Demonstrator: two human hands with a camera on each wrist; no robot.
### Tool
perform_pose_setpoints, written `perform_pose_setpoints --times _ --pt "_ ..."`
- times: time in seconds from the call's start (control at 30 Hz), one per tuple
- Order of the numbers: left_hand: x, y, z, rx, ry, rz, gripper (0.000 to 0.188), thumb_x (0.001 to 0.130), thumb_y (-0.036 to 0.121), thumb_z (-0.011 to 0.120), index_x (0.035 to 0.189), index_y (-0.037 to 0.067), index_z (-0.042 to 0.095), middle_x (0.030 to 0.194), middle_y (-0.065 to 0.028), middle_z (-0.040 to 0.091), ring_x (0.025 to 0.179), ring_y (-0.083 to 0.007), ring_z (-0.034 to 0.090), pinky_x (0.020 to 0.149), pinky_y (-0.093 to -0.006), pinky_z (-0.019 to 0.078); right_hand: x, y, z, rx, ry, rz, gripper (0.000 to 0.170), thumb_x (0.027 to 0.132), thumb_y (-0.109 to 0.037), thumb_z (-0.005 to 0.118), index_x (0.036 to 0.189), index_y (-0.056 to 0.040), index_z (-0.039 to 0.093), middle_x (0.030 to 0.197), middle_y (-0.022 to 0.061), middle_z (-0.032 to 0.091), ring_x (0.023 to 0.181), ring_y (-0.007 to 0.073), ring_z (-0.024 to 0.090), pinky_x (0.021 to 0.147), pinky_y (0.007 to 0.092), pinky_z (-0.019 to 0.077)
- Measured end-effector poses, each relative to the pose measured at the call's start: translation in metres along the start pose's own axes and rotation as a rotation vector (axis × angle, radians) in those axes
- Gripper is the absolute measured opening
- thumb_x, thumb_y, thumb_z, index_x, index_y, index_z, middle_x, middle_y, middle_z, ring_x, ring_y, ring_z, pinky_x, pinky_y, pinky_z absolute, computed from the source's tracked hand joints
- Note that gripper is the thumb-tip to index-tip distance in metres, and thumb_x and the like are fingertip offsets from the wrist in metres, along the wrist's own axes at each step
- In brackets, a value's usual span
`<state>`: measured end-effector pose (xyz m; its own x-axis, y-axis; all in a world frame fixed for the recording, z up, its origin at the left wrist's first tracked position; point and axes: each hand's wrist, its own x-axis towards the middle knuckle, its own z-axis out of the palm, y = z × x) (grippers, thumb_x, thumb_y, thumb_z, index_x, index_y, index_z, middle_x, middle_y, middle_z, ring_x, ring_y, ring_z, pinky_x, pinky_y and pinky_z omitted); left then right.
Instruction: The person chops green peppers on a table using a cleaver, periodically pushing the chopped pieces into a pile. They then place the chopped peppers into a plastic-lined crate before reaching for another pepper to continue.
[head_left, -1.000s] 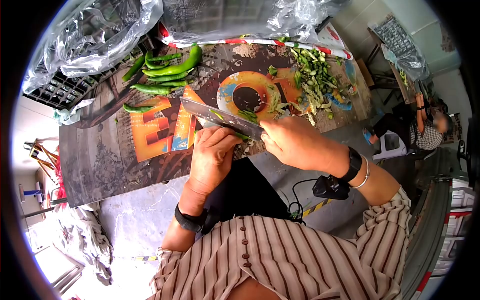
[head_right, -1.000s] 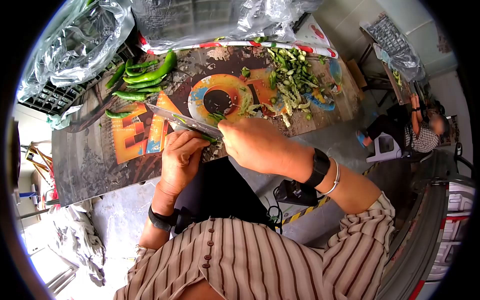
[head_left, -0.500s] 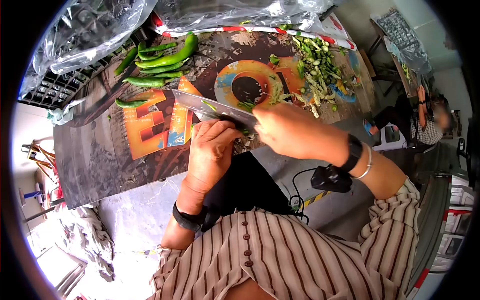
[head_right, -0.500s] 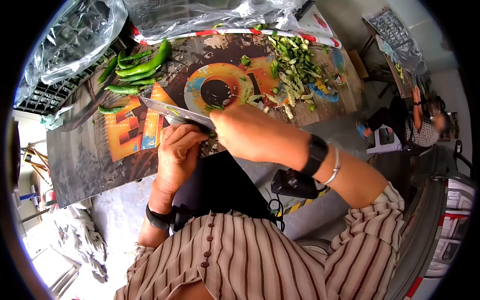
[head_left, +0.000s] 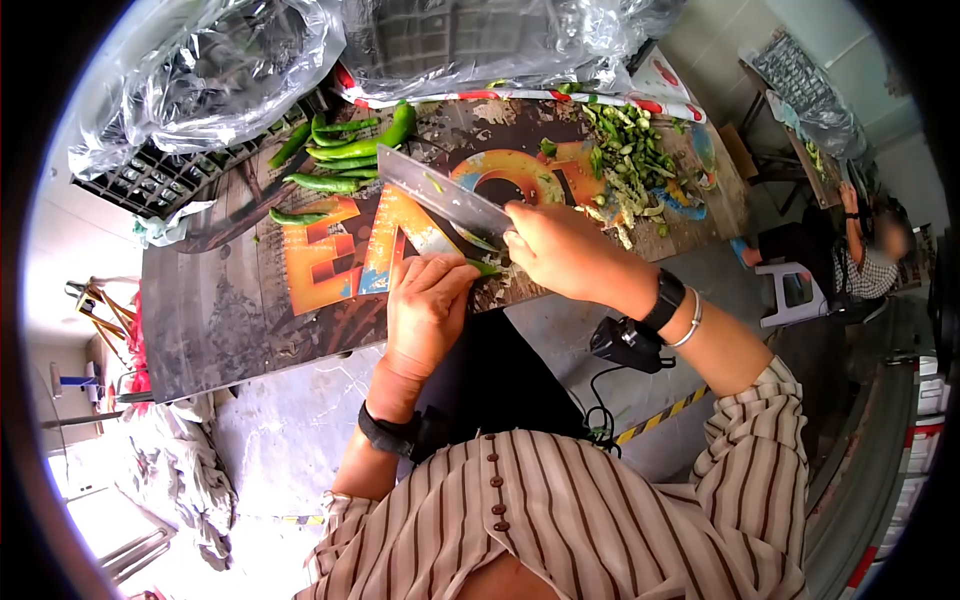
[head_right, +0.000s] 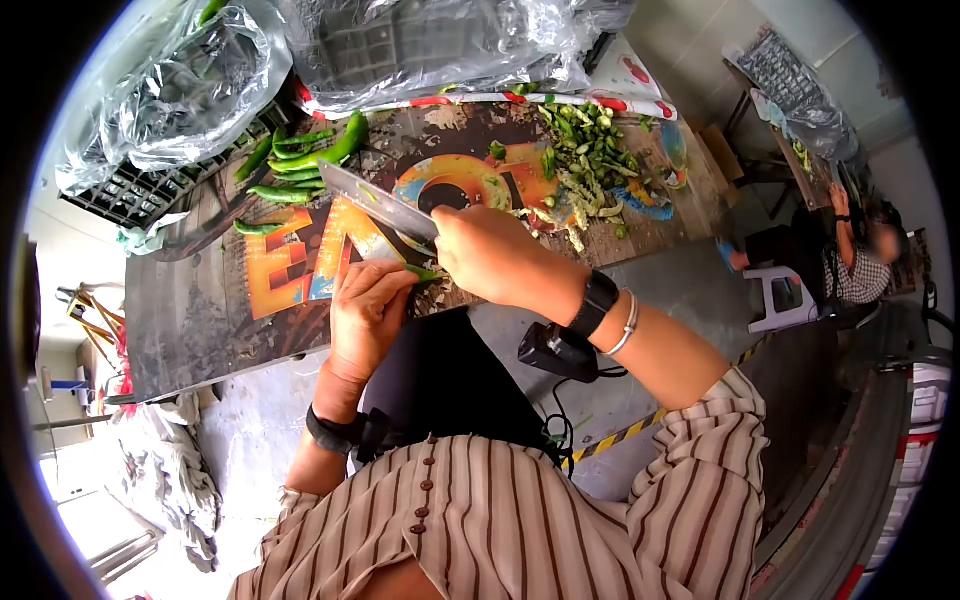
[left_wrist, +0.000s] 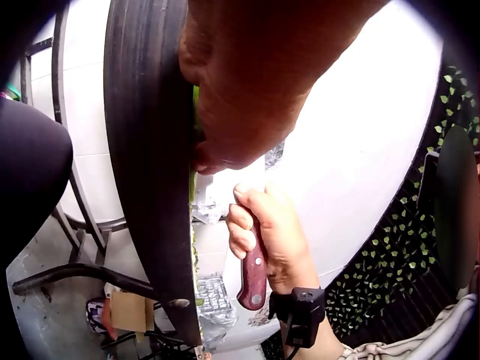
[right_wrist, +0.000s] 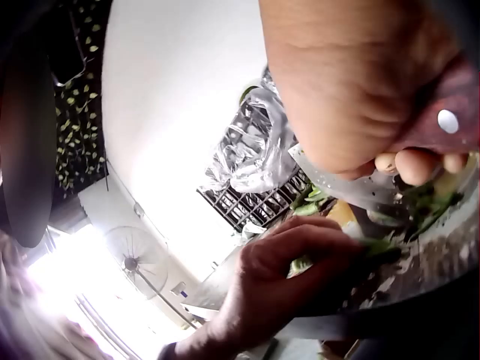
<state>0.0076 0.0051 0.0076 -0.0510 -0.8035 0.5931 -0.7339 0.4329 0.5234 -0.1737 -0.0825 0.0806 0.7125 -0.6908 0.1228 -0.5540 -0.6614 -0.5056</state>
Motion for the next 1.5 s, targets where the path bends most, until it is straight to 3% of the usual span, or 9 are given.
perform_pose_setpoints --times 0.13,0.23,0.27,0.37,0.47,0.73,1.03,1.2,1.5 --pt "-0.005 0.002 -0.004 0.140 0.003 0.035 0.016 0.076 0.006 0.073 0.091 0.013 0.072 0.097 0.0009 0.068 0.093 -0.0224 0.061 0.083 -0.0350 0.0432 -0.011 -0.015 -0.017 -0.043 -0.078 0.025 0.020 0.093 -0.016 0.055 0.089 0.0034 0.053 0.074 0.0243 0.061 0.072 0.0437 0.061 0.063 0.0501 0.0472" --pt "-0.003 0.002 -0.003 0.106 -0.002 0.003 0.017 0.076 0.006 0.072 0.092 0.013 0.072 0.097 0.0010 0.068 0.094 -0.0218 0.061 0.083 -0.0353 0.0431 -0.018 -0.017 -0.020 -0.055 -0.153 -0.018 0.018 0.093 -0.015 0.054 0.088 0.0020 0.053 0.073 0.0234 0.061 0.070 0.0440 0.060 0.063 0.0509 0.0469" --pt "-0.003 0.003 -0.003 0.103 -0.004 -0.003 0.017 0.076 0.006 0.072 0.092 0.013 0.072 0.097 0.0010 0.068 0.094 -0.0218 0.061 0.083 -0.0353 0.0431 -0.019 -0.019 -0.019 -0.078 -0.130 -0.055 0.013 0.085 -0.009 0.056 0.084 0.0038 0.055 0.070 0.0237 0.061 0.069 0.0425 0.063 0.062 0.0496 0.0501" --pt "0.000 0.003 -0.006 0.116 -0.008 0.024 0.018 0.076 0.005 0.071 0.092 0.013 0.072 0.097 0.0009 0.067 0.094 -0.0217 0.061 0.083 -0.0356 0.0431 -0.018 -0.027 -0.027 -0.140 -0.262 -0.003 0.012 0.085 -0.007 0.055 0.083 0.0045 0.055 0.070 0.0244 0.061 0.068 0.0430 0.063 0.061 0.0499 0.0501" --pt "0.000 0.002 -0.006 0.083 -0.056 -0.002 0.017 0.076 0.005 0.070 0.091 0.013 0.071 0.096 0.0007 0.067 0.095 -0.0222 0.061 0.083 -0.0361 0.0435 -0.013 -0.023 -0.029 -0.137 -0.301 -0.027 0.014 0.089 -0.011 0.055 0.084 0.0021 0.051 0.066 0.0221 0.058 0.066 0.0431 0.060 0.061 0.0502 0.0477" --pt "0.001 0.000 -0.006 0.081 -0.035 0.007 0.022 0.073 0.002 0.068 0.091 0.015 0.068 0.094 0.0037 0.065 0.092 -0.0166 0.062 0.083 -0.0335 0.0432 -0.003 -0.027 -0.034 -0.131 -0.370 -0.026 0.011 0.085 -0.006 0.055 0.082 0.0037 0.053 0.069 0.0234 0.060 0.067 0.0435 0.061 0.061 0.0501 0.0486" --pt "0.001 0.001 -0.006 0.065 -0.030 0.007 0.022 0.073 0.002 0.069 0.090 0.015 0.068 0.095 0.0026 0.066 0.093 -0.0189 0.062 0.083 -0.0344 0.0442 0.005 -0.012 0.003 0.001 -0.233 -0.082 0.008 0.083 -0.005 0.055 0.084 0.0030 0.054 0.069 0.0233 0.061 0.068 0.0423 0.062 0.060 0.0499 0.0482" --pt "-0.004 -0.001 -0.002 0.058 0.005 0.014 0.020 0.074 0.003 0.070 0.090 0.015 0.068 0.096 0.0021 0.066 0.093 -0.0195 0.062 0.082 -0.0343 0.0445 0.004 0.000 0.006 0.084 -0.079 -0.043 0.020 0.091 -0.014 0.057 0.084 0.0040 0.050 0.068 0.0240 0.058 0.067 0.0437 0.060 0.060 0.0485 0.0467" --pt "-0.001 -0.001 -0.002 0.069 -0.003 0.016 0.019 0.074 0.004 0.070 0.089 0.015 0.069 0.095 0.0024 0.066 0.093 -0.0192 0.063 0.082 -0.0338 0.0447 -0.015 -0.018 -0.019 -0.038 -0.181 -0.011 0.018 0.091 -0.014 0.054 0.086 0.0023 0.051 0.070 0.0237 0.059 0.071 0.0445 0.060 0.064 0.0517 0.0468"
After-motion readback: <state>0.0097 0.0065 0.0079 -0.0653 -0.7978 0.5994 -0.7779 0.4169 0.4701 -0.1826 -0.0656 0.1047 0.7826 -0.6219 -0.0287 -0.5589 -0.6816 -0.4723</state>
